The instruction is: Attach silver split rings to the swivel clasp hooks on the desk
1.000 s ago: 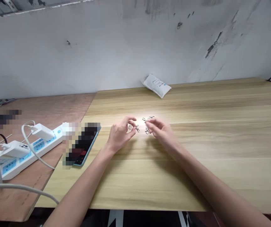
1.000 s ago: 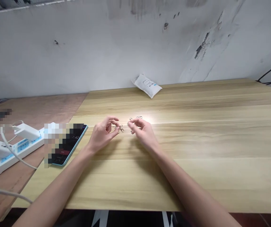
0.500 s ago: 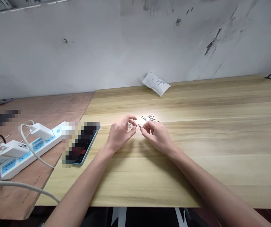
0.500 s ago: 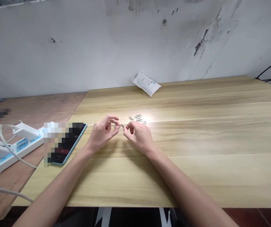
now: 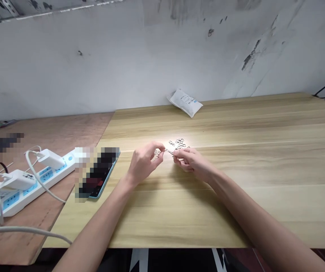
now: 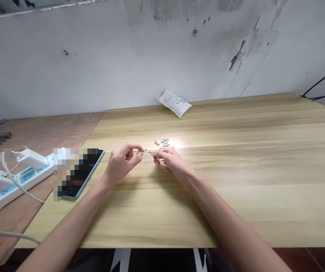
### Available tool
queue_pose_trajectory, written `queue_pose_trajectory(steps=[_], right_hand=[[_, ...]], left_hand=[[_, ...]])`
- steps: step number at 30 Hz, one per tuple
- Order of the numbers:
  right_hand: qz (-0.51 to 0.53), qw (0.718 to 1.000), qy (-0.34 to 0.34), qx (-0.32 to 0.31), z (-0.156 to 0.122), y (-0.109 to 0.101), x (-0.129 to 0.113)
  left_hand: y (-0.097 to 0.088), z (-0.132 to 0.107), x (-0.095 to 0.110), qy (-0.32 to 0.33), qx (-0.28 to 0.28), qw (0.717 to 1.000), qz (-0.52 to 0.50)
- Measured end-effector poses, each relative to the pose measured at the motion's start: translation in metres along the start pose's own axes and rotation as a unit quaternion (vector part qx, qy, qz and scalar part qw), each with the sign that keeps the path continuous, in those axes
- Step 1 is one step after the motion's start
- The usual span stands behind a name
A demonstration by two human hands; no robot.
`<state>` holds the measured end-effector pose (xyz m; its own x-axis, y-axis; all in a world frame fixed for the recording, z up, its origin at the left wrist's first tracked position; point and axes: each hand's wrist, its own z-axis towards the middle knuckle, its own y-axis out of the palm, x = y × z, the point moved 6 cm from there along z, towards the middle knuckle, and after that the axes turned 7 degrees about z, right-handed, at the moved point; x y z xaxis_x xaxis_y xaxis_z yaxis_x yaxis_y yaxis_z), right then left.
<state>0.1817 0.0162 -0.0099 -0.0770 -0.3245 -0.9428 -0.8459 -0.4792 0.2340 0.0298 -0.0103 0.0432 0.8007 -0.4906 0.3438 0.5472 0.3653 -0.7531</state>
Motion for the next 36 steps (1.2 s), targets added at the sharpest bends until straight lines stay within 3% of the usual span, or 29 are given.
queue_pose_trajectory(steps=[3,6,10,14,18,24,26,29,32,36], right_hand=[[0.005,0.997,0.043,-0.056,-0.005,0.008,0.004],[-0.033,0.996,0.043,-0.077,-0.006,0.013,0.004],[-0.169,0.984,-0.063,0.006,0.0,0.002,-0.006],[-0.271,0.945,-0.165,0.079,0.002,-0.014,-0.016],[-0.395,0.876,-0.228,0.155,-0.003,-0.029,-0.025],[-0.499,0.796,-0.238,0.247,-0.004,-0.041,-0.027],[-0.525,0.777,-0.25,0.24,-0.001,-0.038,-0.024],[-0.572,0.743,-0.264,0.225,0.005,-0.03,-0.017],[-0.631,0.712,-0.233,0.202,0.019,-0.025,-0.007],[-0.659,0.712,-0.19,0.153,0.041,-0.023,-0.001]], left_hand=[[-0.002,0.0,0.002,0.005,0.015,1.0,0.006],[0.0,0.002,0.0,0.014,-0.001,1.0,0.008],[0.008,0.003,-0.008,0.034,-0.061,0.997,0.024],[0.016,0.002,-0.018,0.031,-0.13,0.99,0.048],[0.021,0.001,-0.024,0.016,-0.173,0.983,0.062],[0.023,0.0,-0.031,0.013,-0.193,0.979,0.071],[0.023,-0.001,-0.032,0.008,-0.173,0.982,0.074],[0.028,-0.003,-0.04,-0.053,-0.139,0.985,0.084],[0.044,-0.006,-0.047,-0.098,-0.161,0.976,0.105],[0.061,-0.005,-0.052,-0.11,-0.2,0.966,0.123]])
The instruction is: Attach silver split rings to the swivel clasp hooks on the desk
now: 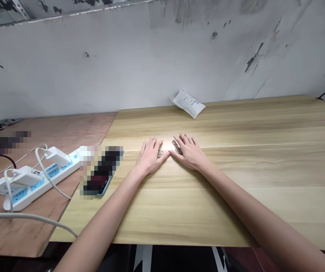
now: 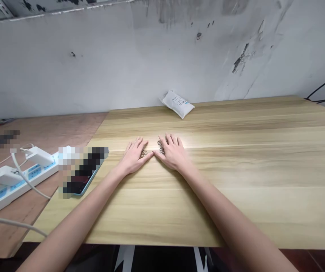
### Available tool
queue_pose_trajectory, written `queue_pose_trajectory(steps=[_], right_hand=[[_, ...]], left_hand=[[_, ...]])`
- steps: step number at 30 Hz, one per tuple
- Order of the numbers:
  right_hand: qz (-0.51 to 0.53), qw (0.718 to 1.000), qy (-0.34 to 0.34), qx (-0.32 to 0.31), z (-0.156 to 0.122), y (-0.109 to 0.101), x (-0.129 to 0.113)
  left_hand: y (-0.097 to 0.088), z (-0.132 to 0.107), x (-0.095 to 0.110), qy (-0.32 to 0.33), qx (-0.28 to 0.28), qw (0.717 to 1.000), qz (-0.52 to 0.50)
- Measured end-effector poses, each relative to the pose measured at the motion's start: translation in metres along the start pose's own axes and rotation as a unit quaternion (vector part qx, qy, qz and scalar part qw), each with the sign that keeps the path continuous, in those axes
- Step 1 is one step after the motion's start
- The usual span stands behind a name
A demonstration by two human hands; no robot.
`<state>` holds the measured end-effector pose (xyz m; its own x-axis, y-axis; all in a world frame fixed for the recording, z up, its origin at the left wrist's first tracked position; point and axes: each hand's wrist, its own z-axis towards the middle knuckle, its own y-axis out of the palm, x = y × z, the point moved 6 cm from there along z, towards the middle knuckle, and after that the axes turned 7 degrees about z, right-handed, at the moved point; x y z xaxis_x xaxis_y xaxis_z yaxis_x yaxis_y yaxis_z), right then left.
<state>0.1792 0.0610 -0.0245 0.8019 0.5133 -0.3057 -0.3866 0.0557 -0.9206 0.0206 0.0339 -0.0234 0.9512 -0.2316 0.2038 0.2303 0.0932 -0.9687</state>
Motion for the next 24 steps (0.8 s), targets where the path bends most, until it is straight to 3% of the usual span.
queue_pose_trajectory(steps=[6,14,18,24], right_hand=[[0.03,0.999,-0.015,0.006,0.017,0.003,0.001],[0.081,0.995,-0.025,0.044,0.011,-0.004,-0.003],[0.055,0.993,-0.074,0.071,0.008,-0.009,-0.013],[-0.046,0.993,-0.086,0.071,0.009,-0.013,-0.018]], left_hand=[[0.004,0.013,0.002,0.051,-0.01,0.999,-0.008],[-0.002,0.018,-0.001,0.109,0.037,0.988,-0.101],[-0.003,0.016,0.002,0.114,0.049,0.986,-0.108],[-0.014,0.013,-0.005,0.084,0.086,0.99,-0.068]])
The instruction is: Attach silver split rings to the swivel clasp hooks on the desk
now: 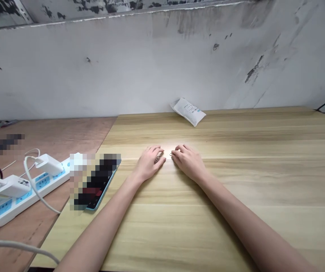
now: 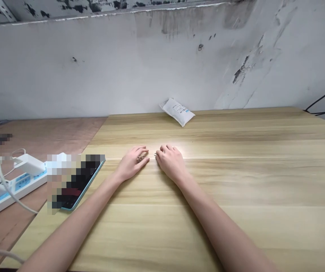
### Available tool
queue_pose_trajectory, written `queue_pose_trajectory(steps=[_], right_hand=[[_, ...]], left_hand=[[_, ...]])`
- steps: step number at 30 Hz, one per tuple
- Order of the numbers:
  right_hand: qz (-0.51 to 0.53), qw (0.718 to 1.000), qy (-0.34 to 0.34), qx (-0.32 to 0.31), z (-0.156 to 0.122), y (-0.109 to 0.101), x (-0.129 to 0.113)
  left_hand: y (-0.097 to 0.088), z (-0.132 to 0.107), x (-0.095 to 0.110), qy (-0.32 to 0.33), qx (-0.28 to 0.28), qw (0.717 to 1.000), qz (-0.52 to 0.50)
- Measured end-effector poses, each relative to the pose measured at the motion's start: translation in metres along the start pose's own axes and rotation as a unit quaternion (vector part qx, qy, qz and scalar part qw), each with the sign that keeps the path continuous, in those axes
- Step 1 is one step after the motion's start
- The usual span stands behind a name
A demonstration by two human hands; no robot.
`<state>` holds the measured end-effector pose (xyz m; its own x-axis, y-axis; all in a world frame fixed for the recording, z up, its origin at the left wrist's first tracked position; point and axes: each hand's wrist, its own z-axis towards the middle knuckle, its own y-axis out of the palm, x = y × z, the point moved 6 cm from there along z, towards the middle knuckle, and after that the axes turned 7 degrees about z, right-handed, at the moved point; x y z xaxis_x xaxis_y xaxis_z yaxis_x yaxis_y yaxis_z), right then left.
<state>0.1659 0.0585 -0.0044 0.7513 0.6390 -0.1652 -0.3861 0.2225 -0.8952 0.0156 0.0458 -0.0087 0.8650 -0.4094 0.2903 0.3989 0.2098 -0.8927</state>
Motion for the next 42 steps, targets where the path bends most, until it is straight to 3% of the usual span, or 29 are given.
queue_pose_trajectory(steps=[6,15,21,27,32,38,42], right_hand=[[-0.062,0.997,-0.026,-0.03,0.001,-0.002,-0.004],[-0.042,0.998,-0.006,-0.051,0.001,-0.004,-0.006],[-0.052,0.997,-0.019,-0.056,0.005,-0.002,-0.009],[-0.087,0.994,-0.064,-0.032,0.004,0.001,-0.013],[-0.097,0.991,-0.086,-0.019,0.003,0.002,-0.017],[-0.084,0.995,-0.054,-0.013,0.007,0.003,-0.013],[-0.063,0.997,-0.033,-0.013,0.008,0.0,-0.01]], left_hand=[[-0.015,-0.005,-0.01,0.007,-0.009,0.997,0.071],[-0.015,-0.002,-0.001,0.05,0.011,0.994,0.099],[-0.016,-0.001,0.0,0.045,0.023,0.996,0.08],[-0.027,-0.002,-0.001,-0.028,0.075,0.997,-0.002],[-0.03,-0.003,-0.002,-0.059,0.082,0.994,-0.034],[-0.027,-0.002,-0.008,-0.094,0.077,0.988,-0.094],[-0.025,-0.003,-0.017,-0.152,0.093,0.964,-0.198]])
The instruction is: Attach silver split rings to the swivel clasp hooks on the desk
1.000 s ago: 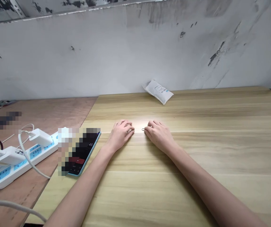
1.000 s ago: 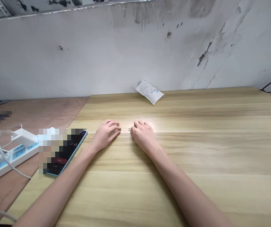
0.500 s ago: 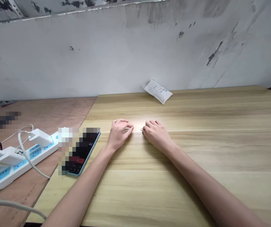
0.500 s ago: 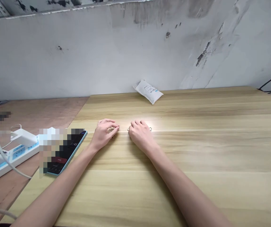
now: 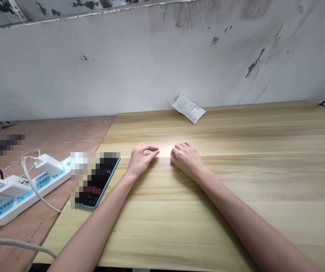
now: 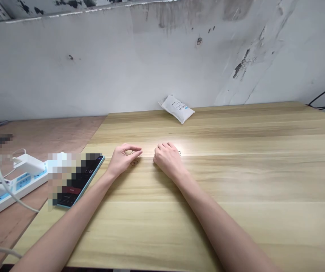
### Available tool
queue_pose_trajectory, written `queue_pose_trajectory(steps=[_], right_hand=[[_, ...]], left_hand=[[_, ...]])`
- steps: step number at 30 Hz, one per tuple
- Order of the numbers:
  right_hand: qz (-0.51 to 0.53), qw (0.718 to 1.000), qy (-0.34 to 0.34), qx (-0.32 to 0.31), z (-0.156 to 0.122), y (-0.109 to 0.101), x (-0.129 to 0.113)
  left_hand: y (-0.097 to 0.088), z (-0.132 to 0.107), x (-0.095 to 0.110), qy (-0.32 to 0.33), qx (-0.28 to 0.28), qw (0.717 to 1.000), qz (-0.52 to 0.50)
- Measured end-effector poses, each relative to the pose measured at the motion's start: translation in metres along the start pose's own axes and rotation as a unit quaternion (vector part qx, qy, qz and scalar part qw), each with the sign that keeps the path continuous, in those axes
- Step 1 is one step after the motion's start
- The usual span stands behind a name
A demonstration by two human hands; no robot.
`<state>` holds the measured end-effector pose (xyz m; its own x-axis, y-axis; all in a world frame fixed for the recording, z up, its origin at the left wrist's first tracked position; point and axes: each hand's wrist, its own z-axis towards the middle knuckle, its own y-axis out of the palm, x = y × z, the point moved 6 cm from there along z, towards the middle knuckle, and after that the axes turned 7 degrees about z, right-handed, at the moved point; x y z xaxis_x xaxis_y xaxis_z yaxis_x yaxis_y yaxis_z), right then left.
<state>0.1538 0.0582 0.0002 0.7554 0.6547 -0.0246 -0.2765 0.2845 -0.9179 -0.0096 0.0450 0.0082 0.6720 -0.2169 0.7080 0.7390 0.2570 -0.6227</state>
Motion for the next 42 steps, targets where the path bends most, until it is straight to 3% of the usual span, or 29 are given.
queue_pose_trajectory(steps=[4,13,24,33,42], right_hand=[[0.007,1.0,0.005,-0.007,0.0,-0.001,0.0],[0.007,1.0,0.011,-0.005,0.0,0.0,0.003],[0.019,0.999,0.002,-0.045,-0.004,-0.004,0.0],[-0.017,0.996,-0.028,-0.078,-0.005,-0.01,-0.009],[-0.02,0.998,-0.023,-0.062,-0.002,-0.006,-0.011]], left_hand=[[0.0,0.002,-0.007,-0.057,-0.008,0.995,-0.079],[0.009,0.001,-0.017,-0.103,-0.048,0.982,-0.148],[0.005,0.001,-0.008,-0.064,-0.041,0.993,-0.093],[0.009,-0.001,-0.004,-0.063,-0.05,0.991,-0.107],[0.015,-0.004,0.003,-0.049,-0.082,0.992,-0.088]])
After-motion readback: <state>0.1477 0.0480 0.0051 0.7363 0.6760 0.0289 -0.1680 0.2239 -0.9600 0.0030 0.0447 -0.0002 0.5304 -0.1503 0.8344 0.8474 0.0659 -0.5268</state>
